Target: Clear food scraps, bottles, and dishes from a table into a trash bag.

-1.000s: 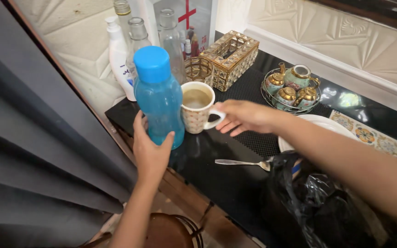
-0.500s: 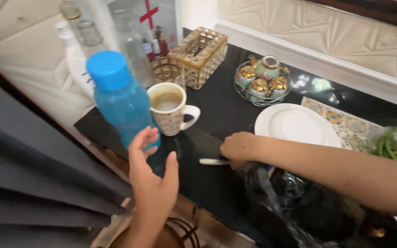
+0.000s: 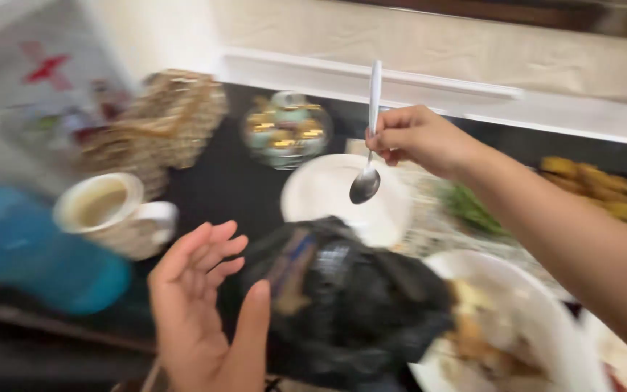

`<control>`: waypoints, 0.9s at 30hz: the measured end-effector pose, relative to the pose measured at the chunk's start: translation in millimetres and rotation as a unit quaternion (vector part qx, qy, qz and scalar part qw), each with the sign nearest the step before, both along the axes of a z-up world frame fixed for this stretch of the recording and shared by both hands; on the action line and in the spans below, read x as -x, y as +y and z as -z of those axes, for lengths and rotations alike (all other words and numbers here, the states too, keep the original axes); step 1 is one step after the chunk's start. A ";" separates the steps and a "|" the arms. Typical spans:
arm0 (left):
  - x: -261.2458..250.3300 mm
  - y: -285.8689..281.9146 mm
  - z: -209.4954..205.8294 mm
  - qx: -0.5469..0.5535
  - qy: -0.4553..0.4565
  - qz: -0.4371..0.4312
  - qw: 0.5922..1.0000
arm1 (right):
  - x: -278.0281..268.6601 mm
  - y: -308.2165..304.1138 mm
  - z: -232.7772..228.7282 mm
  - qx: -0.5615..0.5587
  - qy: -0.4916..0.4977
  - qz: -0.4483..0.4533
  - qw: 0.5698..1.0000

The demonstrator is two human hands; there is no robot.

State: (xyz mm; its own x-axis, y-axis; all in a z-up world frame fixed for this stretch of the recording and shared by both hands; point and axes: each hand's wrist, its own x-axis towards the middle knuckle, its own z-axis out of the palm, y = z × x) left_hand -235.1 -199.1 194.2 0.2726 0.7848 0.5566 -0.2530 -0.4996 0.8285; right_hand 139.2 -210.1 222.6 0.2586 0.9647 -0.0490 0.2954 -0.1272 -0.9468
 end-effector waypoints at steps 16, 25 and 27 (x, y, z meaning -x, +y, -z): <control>-197.0 -216.8 37.7 0.153 0.056 0.272 0.948 | -85.6 -471.4 55.2 -0.177 0.139 0.335 0.915; -245.2 -255.8 51.1 0.171 0.116 0.312 0.927 | -63.8 -514.9 96.6 -0.135 0.096 0.490 0.856; -247.6 -255.5 51.4 0.171 0.143 0.299 0.928 | -58.8 -517.4 99.1 -0.122 0.094 0.515 0.843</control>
State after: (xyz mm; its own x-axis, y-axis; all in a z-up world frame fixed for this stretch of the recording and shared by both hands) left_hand 12.5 -454.6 142.8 0.8148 0.5626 0.1403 -0.1456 -0.0357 0.9887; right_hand 198.0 -727.5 123.5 0.9754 0.2197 -0.0156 -0.0116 -0.0193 -0.9997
